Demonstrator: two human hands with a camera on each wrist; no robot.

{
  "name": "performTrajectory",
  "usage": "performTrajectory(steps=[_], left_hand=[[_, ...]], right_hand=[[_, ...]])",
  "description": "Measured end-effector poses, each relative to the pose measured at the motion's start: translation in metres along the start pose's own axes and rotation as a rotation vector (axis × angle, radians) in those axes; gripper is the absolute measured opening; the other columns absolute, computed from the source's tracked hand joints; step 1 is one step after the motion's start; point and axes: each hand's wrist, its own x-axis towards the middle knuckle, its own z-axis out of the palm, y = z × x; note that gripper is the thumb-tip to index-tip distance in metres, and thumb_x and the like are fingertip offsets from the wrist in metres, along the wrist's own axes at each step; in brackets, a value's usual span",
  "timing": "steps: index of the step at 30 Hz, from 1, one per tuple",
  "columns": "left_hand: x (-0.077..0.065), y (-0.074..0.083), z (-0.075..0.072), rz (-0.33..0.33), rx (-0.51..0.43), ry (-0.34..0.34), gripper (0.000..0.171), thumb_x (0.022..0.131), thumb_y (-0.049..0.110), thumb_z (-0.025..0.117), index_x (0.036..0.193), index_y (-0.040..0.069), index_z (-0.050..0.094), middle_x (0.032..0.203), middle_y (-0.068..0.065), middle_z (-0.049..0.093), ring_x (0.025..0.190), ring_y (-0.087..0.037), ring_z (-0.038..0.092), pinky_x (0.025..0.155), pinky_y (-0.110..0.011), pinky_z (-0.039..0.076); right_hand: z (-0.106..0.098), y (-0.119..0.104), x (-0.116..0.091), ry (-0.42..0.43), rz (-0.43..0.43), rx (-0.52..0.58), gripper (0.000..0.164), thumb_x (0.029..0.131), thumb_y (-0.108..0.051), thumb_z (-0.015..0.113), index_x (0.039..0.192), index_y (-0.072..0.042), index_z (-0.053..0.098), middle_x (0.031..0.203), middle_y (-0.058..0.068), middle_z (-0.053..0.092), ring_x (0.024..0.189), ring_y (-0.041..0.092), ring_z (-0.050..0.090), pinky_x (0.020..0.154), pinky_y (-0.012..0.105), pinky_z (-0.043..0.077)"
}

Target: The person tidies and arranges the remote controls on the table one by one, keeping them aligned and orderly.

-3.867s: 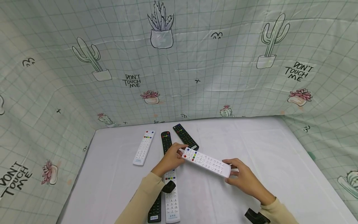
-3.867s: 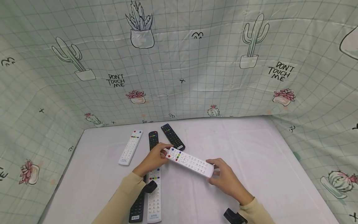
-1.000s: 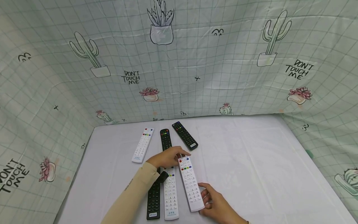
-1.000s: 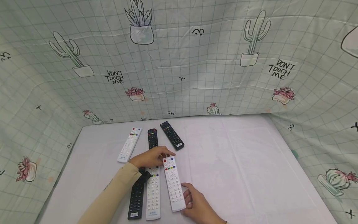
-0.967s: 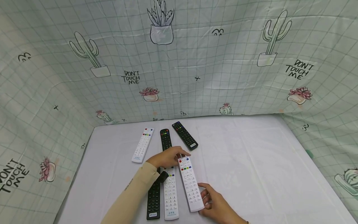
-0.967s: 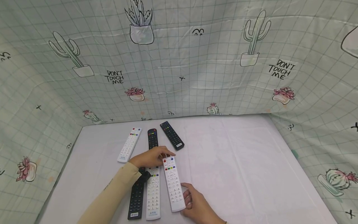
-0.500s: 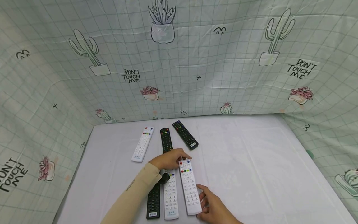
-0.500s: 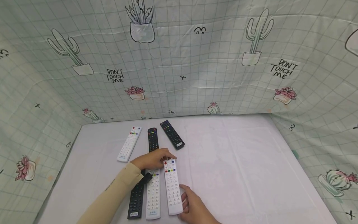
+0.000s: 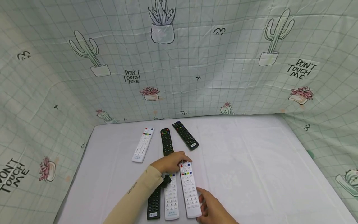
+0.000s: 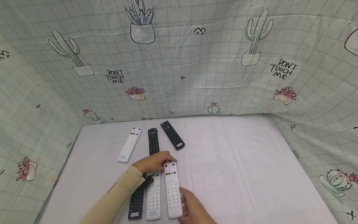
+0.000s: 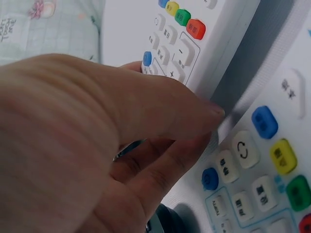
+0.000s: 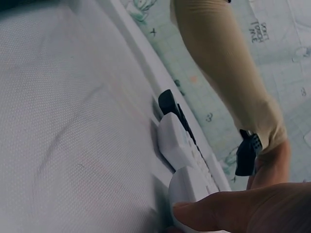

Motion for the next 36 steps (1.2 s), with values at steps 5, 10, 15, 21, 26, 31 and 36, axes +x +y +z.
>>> performTrajectory(steps=[5, 10, 15, 21, 26, 31, 36], left_hand=[[-0.0005, -0.0003, 0.0034, 0.002, 0.003, 0.001, 0.057, 0.084, -0.024, 0.063, 0.134, 0.003, 0.072, 0.116, -0.006, 0.067, 0.1, -0.016, 0.06, 0.086, -0.024, 0.053], [-0.0005, -0.0004, 0.005, 0.011, 0.009, 0.004, 0.058, 0.083, -0.026, 0.062, 0.133, 0.002, 0.072, 0.113, -0.007, 0.066, 0.098, -0.016, 0.059, 0.084, -0.023, 0.052], [-0.0002, 0.0001, 0.0055, 0.015, 0.009, 0.004, 0.059, 0.082, -0.028, 0.062, 0.133, 0.001, 0.072, 0.113, -0.007, 0.065, 0.098, -0.015, 0.058, 0.083, -0.022, 0.052], [0.0004, -0.0004, 0.0067, 0.019, 0.021, -0.006, 0.059, 0.082, -0.027, 0.063, 0.134, 0.001, 0.072, 0.114, -0.007, 0.065, 0.099, -0.014, 0.058, 0.083, -0.021, 0.052], [0.0002, -0.0004, 0.0076, 0.021, 0.028, -0.006, 0.059, 0.083, -0.027, 0.062, 0.134, 0.002, 0.072, 0.114, -0.007, 0.065, 0.098, -0.013, 0.057, 0.082, -0.02, 0.052], [0.0002, -0.0009, 0.0084, 0.02, 0.02, -0.005, 0.061, 0.082, -0.027, 0.061, 0.134, 0.003, 0.072, 0.114, -0.006, 0.065, 0.097, -0.013, 0.057, 0.081, -0.02, 0.052], [-0.0003, -0.0011, 0.0085, 0.025, 0.005, -0.002, 0.059, 0.083, -0.026, 0.062, 0.134, 0.002, 0.071, 0.115, -0.006, 0.066, 0.098, -0.014, 0.057, 0.083, -0.021, 0.052]], right_hand=[[0.0028, 0.0006, -0.0013, -0.006, -0.014, -0.005, 0.09, 0.074, 0.015, 0.081, 0.149, 0.023, 0.031, 0.104, 0.009, 0.053, 0.082, 0.011, 0.057, 0.068, 0.022, 0.056], [0.0039, -0.0003, -0.0018, -0.002, -0.043, -0.024, 0.09, 0.073, 0.017, 0.081, 0.148, 0.024, 0.032, 0.103, 0.008, 0.051, 0.08, 0.009, 0.055, 0.066, 0.021, 0.055], [0.0047, -0.001, -0.0019, 0.001, -0.058, -0.04, 0.09, 0.072, 0.017, 0.081, 0.147, 0.025, 0.033, 0.103, 0.007, 0.05, 0.079, 0.007, 0.054, 0.065, 0.021, 0.054], [0.0047, 0.0005, -0.0022, -0.003, -0.076, -0.05, 0.089, 0.072, 0.017, 0.08, 0.147, 0.025, 0.034, 0.104, 0.007, 0.05, 0.079, 0.006, 0.053, 0.065, 0.021, 0.054], [0.004, 0.002, -0.0013, -0.013, -0.081, -0.051, 0.089, 0.072, 0.017, 0.081, 0.146, 0.026, 0.034, 0.105, 0.007, 0.05, 0.079, 0.005, 0.054, 0.065, 0.022, 0.055], [0.0023, 0.0005, -0.0016, -0.04, -0.078, -0.051, 0.089, 0.074, 0.015, 0.083, 0.145, 0.028, 0.032, 0.106, 0.008, 0.051, 0.079, 0.004, 0.055, 0.066, 0.022, 0.056], [-0.0014, -0.0032, -0.0028, -0.054, -0.069, -0.056, 0.089, 0.075, 0.012, 0.085, 0.146, 0.027, 0.032, 0.109, 0.008, 0.051, 0.08, 0.004, 0.056, 0.067, 0.021, 0.057]])
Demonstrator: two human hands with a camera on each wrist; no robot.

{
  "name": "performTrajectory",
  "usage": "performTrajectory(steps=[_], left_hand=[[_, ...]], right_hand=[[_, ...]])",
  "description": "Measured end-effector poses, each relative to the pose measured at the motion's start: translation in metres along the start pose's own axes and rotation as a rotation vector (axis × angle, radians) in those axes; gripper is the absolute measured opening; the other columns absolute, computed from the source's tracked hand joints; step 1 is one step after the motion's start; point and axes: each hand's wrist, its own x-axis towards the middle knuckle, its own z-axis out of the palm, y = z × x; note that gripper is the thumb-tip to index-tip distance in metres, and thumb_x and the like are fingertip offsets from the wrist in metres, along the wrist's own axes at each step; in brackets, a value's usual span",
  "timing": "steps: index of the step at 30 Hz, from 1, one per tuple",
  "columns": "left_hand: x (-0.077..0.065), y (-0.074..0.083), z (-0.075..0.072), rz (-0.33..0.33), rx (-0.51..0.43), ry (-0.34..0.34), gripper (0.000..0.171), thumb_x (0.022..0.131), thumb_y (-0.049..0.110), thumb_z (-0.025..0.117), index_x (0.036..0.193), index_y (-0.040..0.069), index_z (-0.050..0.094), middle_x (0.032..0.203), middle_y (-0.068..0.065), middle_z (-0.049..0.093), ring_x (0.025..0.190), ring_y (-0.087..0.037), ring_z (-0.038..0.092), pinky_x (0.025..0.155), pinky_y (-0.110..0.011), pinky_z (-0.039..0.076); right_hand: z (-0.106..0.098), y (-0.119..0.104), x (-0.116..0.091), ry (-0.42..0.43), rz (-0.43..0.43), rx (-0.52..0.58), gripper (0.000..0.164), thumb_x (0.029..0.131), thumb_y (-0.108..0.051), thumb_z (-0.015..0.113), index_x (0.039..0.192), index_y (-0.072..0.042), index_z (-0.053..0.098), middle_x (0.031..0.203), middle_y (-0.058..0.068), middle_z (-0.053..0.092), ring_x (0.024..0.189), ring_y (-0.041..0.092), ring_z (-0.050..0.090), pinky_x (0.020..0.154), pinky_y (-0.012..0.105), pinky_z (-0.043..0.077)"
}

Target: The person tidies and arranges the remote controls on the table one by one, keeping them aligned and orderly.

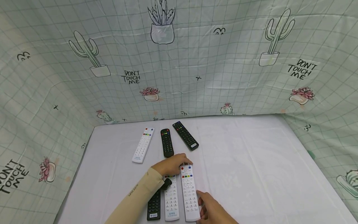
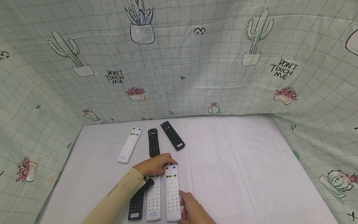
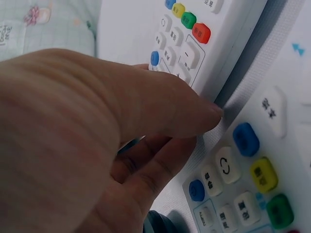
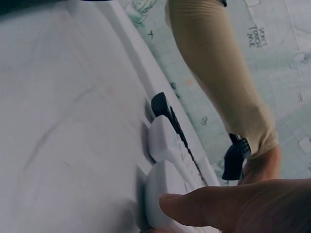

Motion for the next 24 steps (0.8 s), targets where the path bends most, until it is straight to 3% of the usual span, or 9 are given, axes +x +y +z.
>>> performTrajectory(steps=[8, 13, 17, 24], left_hand=[[-0.004, -0.001, -0.004, -0.014, 0.008, 0.02, 0.057, 0.083, -0.022, 0.063, 0.134, 0.004, 0.072, 0.112, -0.002, 0.064, 0.1, -0.014, 0.058, 0.087, -0.025, 0.053], [-0.003, -0.003, -0.011, -0.009, 0.026, 0.058, 0.05, 0.088, -0.014, 0.066, 0.134, 0.004, 0.071, 0.115, -0.005, 0.064, 0.103, -0.019, 0.058, 0.094, -0.034, 0.053], [-0.002, -0.007, -0.016, 0.012, 0.02, 0.132, 0.042, 0.094, -0.009, 0.067, 0.134, 0.002, 0.069, 0.119, -0.011, 0.065, 0.108, -0.024, 0.061, 0.097, -0.04, 0.054], [0.0, -0.013, -0.024, -0.026, -0.059, 0.295, 0.037, 0.098, -0.004, 0.067, 0.134, 0.0, 0.067, 0.122, -0.016, 0.064, 0.109, -0.028, 0.062, 0.097, -0.042, 0.056]], right_hand=[[-0.014, -0.004, 0.001, 0.042, -0.028, -0.089, 0.083, 0.08, 0.004, 0.085, 0.147, 0.022, 0.038, 0.112, 0.007, 0.054, 0.082, 0.003, 0.055, 0.07, 0.021, 0.055], [-0.026, -0.004, 0.006, 0.134, -0.083, -0.151, 0.074, 0.083, 0.001, 0.084, 0.144, 0.018, 0.046, 0.111, 0.008, 0.056, 0.083, 0.002, 0.057, 0.069, 0.023, 0.056], [-0.034, -0.005, 0.013, 0.231, -0.107, -0.199, 0.069, 0.083, 0.002, 0.084, 0.141, 0.017, 0.05, 0.11, 0.009, 0.058, 0.083, 0.002, 0.057, 0.067, 0.023, 0.055], [-0.048, -0.011, 0.033, 0.361, -0.088, -0.2, 0.06, 0.085, 0.003, 0.082, 0.138, 0.014, 0.055, 0.111, 0.011, 0.061, 0.087, 0.012, 0.062, 0.071, 0.025, 0.056]])
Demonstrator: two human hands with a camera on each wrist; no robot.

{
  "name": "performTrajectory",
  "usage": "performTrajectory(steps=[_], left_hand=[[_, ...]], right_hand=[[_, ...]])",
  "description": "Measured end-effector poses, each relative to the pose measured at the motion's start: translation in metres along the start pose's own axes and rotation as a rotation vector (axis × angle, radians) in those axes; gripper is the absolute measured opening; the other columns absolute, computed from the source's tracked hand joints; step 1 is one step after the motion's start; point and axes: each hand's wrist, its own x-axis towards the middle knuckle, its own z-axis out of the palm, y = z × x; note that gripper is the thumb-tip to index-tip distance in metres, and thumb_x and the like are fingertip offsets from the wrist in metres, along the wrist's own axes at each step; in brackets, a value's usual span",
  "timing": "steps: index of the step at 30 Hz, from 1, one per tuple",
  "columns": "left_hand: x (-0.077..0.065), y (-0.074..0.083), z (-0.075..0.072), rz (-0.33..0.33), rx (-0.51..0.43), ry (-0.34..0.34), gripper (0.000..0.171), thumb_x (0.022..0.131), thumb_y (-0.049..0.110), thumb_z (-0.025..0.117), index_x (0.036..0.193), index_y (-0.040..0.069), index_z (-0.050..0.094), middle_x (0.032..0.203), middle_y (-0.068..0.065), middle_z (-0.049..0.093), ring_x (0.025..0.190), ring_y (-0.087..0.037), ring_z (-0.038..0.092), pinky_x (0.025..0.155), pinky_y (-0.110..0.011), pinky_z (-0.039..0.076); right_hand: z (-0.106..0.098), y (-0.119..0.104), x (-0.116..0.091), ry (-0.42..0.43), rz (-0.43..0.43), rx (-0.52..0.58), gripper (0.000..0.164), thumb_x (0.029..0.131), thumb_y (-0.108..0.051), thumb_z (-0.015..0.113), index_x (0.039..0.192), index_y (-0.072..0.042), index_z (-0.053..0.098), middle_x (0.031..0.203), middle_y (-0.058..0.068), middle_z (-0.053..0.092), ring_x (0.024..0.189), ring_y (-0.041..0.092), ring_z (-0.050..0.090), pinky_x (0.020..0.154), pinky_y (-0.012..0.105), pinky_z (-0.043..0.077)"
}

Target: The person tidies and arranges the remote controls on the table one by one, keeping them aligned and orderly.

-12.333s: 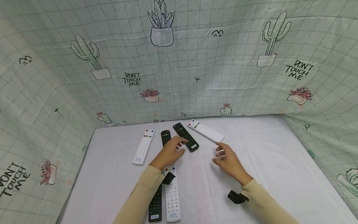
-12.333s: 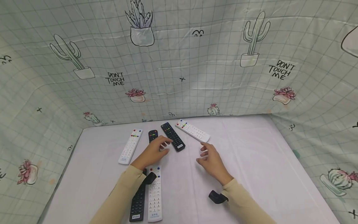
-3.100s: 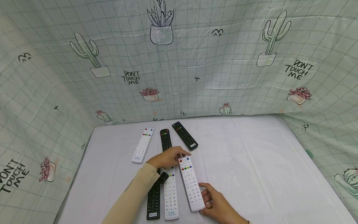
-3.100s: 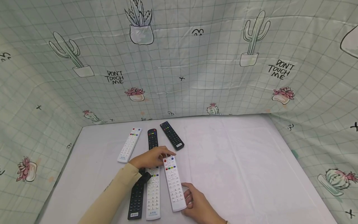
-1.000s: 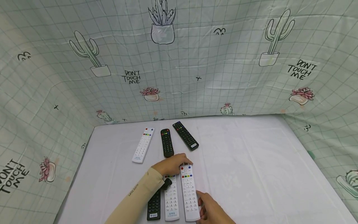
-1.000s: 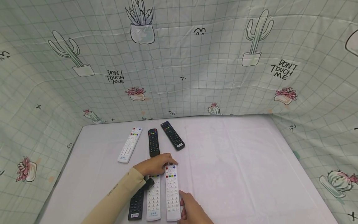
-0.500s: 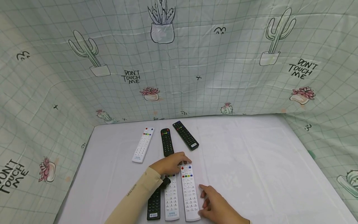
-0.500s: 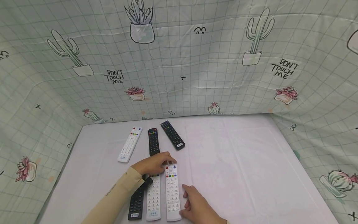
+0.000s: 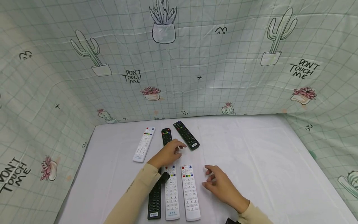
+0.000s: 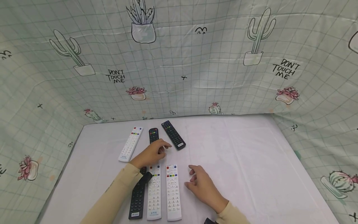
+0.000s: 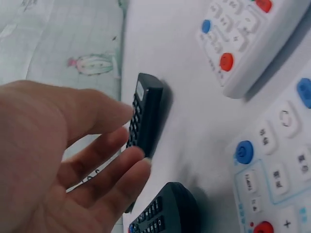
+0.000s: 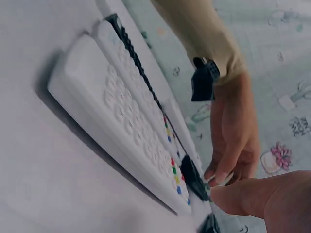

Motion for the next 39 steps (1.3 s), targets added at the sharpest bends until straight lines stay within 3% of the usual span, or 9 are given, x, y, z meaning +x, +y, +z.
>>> performTrajectory(steps=[6, 17, 24, 39], left_hand=[[0.008, -0.003, -0.005, -0.038, -0.099, 0.113, 0.037, 0.098, -0.005, 0.066, 0.136, -0.004, 0.065, 0.124, -0.02, 0.064, 0.11, -0.033, 0.062, 0.097, -0.044, 0.055], [0.021, -0.017, -0.008, -0.129, -0.225, 0.301, 0.038, 0.099, -0.003, 0.065, 0.137, -0.006, 0.063, 0.126, -0.022, 0.062, 0.111, -0.035, 0.061, 0.099, -0.049, 0.054], [0.029, -0.02, -0.009, -0.178, -0.313, 0.349, 0.04, 0.1, -0.002, 0.063, 0.14, -0.006, 0.06, 0.134, -0.024, 0.06, 0.121, -0.039, 0.059, 0.106, -0.049, 0.052], [0.048, -0.024, -0.012, -0.298, -0.363, 0.407, 0.05, 0.1, 0.001, 0.065, 0.148, -0.002, 0.054, 0.142, -0.021, 0.057, 0.131, -0.037, 0.055, 0.11, -0.049, 0.049]], right_hand=[[-0.002, 0.004, 0.023, 0.086, 0.025, -0.031, 0.056, 0.086, 0.005, 0.08, 0.137, 0.011, 0.058, 0.111, 0.014, 0.063, 0.089, 0.016, 0.065, 0.076, 0.031, 0.059], [-0.001, 0.017, 0.056, 0.156, -0.021, -0.021, 0.053, 0.088, 0.005, 0.077, 0.136, 0.012, 0.058, 0.112, 0.018, 0.062, 0.094, 0.024, 0.065, 0.083, 0.037, 0.062], [0.004, 0.02, 0.077, 0.176, 0.006, -0.016, 0.056, 0.087, 0.005, 0.077, 0.137, 0.013, 0.055, 0.113, 0.02, 0.061, 0.098, 0.028, 0.064, 0.087, 0.042, 0.059], [0.015, 0.021, 0.109, 0.232, 0.042, -0.028, 0.064, 0.083, 0.004, 0.08, 0.14, 0.015, 0.051, 0.113, 0.022, 0.056, 0.1, 0.032, 0.061, 0.088, 0.044, 0.055]])
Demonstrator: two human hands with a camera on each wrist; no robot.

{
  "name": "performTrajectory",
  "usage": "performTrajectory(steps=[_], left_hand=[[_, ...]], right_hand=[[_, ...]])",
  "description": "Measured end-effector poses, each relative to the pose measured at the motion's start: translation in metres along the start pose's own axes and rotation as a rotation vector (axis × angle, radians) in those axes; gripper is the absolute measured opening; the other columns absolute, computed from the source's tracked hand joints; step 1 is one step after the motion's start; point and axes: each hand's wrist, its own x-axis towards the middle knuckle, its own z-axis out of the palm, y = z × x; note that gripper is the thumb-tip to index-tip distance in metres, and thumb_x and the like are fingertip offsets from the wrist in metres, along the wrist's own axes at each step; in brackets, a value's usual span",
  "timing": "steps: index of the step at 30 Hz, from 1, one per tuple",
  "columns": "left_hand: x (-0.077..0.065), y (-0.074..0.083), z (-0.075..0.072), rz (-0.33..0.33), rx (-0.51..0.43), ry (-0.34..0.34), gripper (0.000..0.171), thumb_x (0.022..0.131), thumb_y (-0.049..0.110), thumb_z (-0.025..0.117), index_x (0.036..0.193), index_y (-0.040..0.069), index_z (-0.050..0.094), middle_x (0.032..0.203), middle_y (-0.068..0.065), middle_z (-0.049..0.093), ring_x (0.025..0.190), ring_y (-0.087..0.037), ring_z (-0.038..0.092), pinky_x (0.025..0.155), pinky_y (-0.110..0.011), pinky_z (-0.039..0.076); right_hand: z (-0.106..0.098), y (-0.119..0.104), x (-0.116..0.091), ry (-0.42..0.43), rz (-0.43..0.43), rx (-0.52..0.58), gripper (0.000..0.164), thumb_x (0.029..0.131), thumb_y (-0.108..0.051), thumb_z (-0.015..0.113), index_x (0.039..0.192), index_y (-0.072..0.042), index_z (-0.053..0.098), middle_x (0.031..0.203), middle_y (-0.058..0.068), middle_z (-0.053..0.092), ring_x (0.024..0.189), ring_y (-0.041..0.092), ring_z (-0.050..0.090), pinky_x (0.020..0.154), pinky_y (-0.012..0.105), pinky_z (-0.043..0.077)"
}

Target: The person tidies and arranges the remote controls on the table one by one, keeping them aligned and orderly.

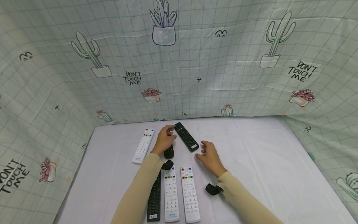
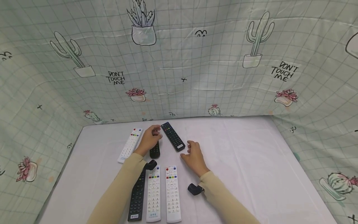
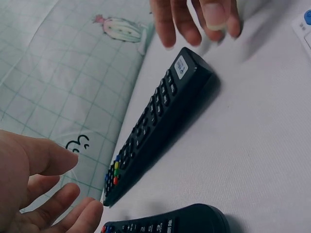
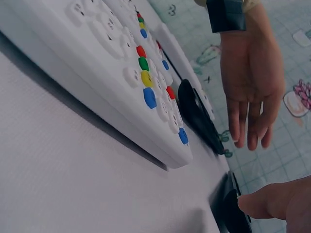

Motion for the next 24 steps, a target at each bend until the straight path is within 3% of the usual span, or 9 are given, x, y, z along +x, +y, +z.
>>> performTrajectory(steps=[12, 24], left_hand=[[0.013, 0.006, 0.007, -0.026, -0.02, 0.009, 0.053, 0.099, 0.0, 0.063, 0.15, -0.001, 0.051, 0.151, -0.02, 0.052, 0.137, -0.037, 0.052, 0.113, -0.05, 0.047], [0.025, 0.007, 0.014, -0.078, 0.045, -0.003, 0.058, 0.1, 0.004, 0.064, 0.155, -0.001, 0.045, 0.159, -0.023, 0.044, 0.147, -0.04, 0.044, 0.119, -0.051, 0.042]], right_hand=[[0.01, 0.001, 0.014, 0.02, 0.011, 0.001, 0.07, 0.078, 0.004, 0.083, 0.138, 0.017, 0.051, 0.116, 0.027, 0.056, 0.105, 0.037, 0.059, 0.091, 0.048, 0.055], [0.018, -0.004, 0.019, 0.022, 0.001, -0.07, 0.069, 0.078, -0.002, 0.088, 0.136, 0.016, 0.054, 0.115, 0.028, 0.057, 0.101, 0.035, 0.059, 0.095, 0.052, 0.053]])
